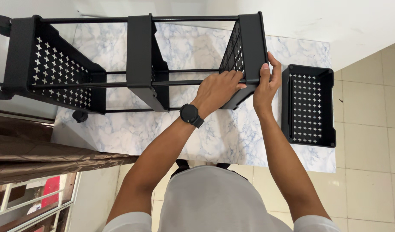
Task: The person assembles a black plastic storage cart by inserting rods into side panels and attaching a basket. They repeatedly align and press components together on a marble-patterned tabletop.
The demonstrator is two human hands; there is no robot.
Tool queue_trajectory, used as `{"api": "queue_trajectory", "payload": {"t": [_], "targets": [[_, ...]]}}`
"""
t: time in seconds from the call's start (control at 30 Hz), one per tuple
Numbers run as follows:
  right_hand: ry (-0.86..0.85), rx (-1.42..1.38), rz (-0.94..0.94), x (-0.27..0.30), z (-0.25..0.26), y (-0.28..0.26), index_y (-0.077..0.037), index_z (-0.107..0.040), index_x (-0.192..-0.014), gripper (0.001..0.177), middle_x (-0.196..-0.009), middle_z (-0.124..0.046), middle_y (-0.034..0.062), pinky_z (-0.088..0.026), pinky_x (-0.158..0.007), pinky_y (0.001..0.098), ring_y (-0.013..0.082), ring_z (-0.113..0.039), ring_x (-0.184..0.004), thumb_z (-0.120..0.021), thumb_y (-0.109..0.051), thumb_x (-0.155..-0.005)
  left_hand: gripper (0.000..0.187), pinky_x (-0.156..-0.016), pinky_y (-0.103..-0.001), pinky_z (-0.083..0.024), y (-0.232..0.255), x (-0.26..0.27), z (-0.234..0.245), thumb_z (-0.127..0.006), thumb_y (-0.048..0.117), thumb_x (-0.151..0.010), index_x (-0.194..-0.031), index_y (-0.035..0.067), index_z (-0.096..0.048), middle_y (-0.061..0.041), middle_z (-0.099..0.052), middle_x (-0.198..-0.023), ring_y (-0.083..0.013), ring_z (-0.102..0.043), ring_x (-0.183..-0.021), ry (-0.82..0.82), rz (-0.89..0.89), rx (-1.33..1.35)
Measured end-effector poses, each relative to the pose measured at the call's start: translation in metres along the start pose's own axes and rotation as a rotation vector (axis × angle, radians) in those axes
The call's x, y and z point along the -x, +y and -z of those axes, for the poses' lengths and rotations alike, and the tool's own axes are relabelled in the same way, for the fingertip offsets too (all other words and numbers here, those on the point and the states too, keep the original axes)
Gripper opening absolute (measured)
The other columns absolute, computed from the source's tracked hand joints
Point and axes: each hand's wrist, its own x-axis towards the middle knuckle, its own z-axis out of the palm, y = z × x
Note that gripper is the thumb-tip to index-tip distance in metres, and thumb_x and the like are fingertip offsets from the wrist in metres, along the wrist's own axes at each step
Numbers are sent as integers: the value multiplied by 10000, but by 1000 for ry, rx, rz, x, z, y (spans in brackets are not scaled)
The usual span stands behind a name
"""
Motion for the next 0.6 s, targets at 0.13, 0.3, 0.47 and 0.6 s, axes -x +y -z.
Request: {"api": "queue_trajectory", "payload": {"t": [0.13,0.3,0.47,0.6], "targets": [[2,-13,16,0,0,1,19,-565,-1432,418,-1236,-610,58,-463,-827,233,62,-524,-932,-503,-271,-1137,363,-620,-329,-542,-1,0,0,-602,456,-984,-1033,96,-602,-11,-639,-814,-175,-674,-754,-21,7,4],[11,-21,-3,0,-1,2,14,-569,-1424,410,-1171,-597,30,-436,-790,227,50,-479,-880,-506,-262,-1128,392,-607,-317,-546,0,-3,0,-598,490,-978,-994,98,-579,-13,-639,-760,-174,-684,-731,-40,25,-22],[9,-24,-26,-1,0,0,9,-572,-1431,418,-1074,-575,17,-416,-767,225,44,-456,-853,-504,-270,-1128,409,-590,-304,-541,1,-5,4,-608,508,-981,-976,99,-588,-12,-635,-726,-168,-676,-695,-69,31,-51],[-1,-55,-14,-1,0,-1,14,-555,-1418,413,-1124,-594,13,-441,-786,223,40,-487,-871,-499,-267,-1121,370,-638,-297,-534,2,-1,9,-634,468,-927,-999,106,-612,5,-632,-789,-146,-662,-749,61,-46,-42]]}}
